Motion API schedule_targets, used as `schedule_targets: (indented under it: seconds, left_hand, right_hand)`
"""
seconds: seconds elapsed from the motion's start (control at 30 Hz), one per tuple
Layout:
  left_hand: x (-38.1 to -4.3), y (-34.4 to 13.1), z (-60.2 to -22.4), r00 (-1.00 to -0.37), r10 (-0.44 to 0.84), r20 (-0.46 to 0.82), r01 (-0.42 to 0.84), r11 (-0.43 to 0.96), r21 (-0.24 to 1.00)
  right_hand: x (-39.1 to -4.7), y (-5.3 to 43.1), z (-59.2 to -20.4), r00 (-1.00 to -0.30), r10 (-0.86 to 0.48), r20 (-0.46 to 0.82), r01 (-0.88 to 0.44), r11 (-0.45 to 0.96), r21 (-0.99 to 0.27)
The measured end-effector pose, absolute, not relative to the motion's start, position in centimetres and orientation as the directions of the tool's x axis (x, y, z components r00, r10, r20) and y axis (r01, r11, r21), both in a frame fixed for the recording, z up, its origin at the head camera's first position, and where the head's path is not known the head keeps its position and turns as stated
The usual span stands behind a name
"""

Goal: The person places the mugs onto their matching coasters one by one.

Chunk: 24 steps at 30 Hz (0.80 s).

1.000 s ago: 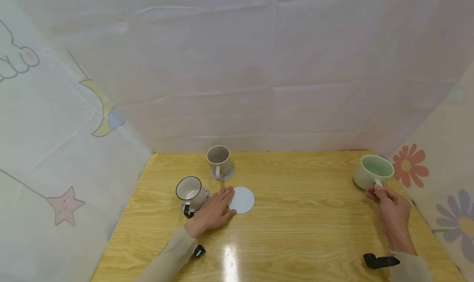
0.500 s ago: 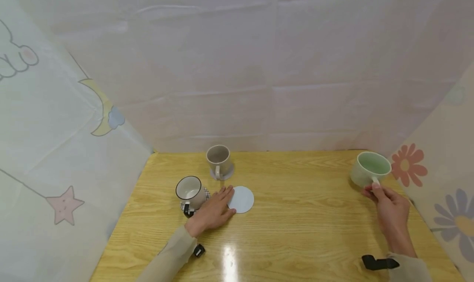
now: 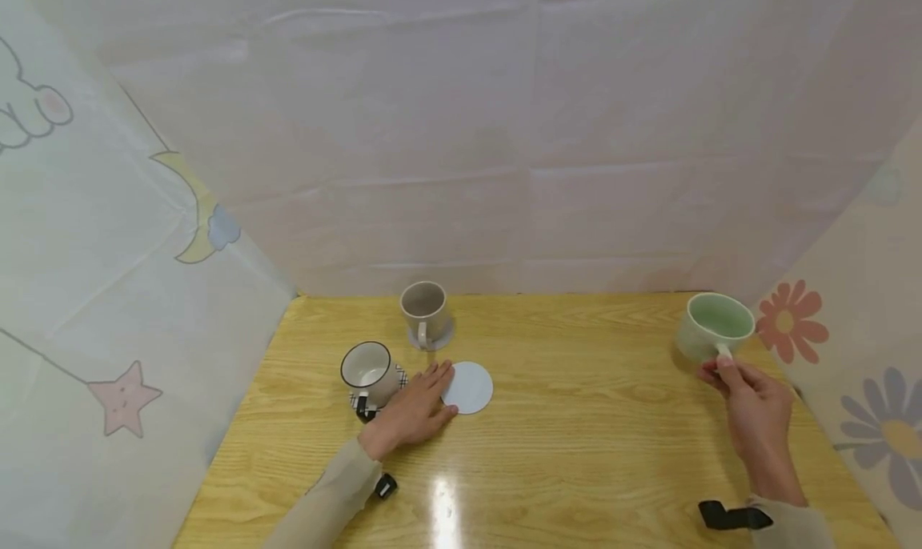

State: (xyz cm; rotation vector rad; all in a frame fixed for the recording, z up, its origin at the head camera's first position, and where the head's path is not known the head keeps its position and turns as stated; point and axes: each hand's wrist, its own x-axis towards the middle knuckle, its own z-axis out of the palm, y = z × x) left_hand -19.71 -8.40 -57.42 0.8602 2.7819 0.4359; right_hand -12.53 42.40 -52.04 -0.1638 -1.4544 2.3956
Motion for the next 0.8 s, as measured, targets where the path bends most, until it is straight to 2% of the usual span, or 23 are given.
schedule_targets:
  seconds: [0.8]
  left_hand:
    - [-19.7, -8.3, -57.0, -0.808, 0.578, -0.113, 0.519, 0.79, 0.327]
  right_hand:
    - [-11.7, 39.8, -51.3, -0.938, 0.312, 0.149, -0.299, -0.514, -0.804]
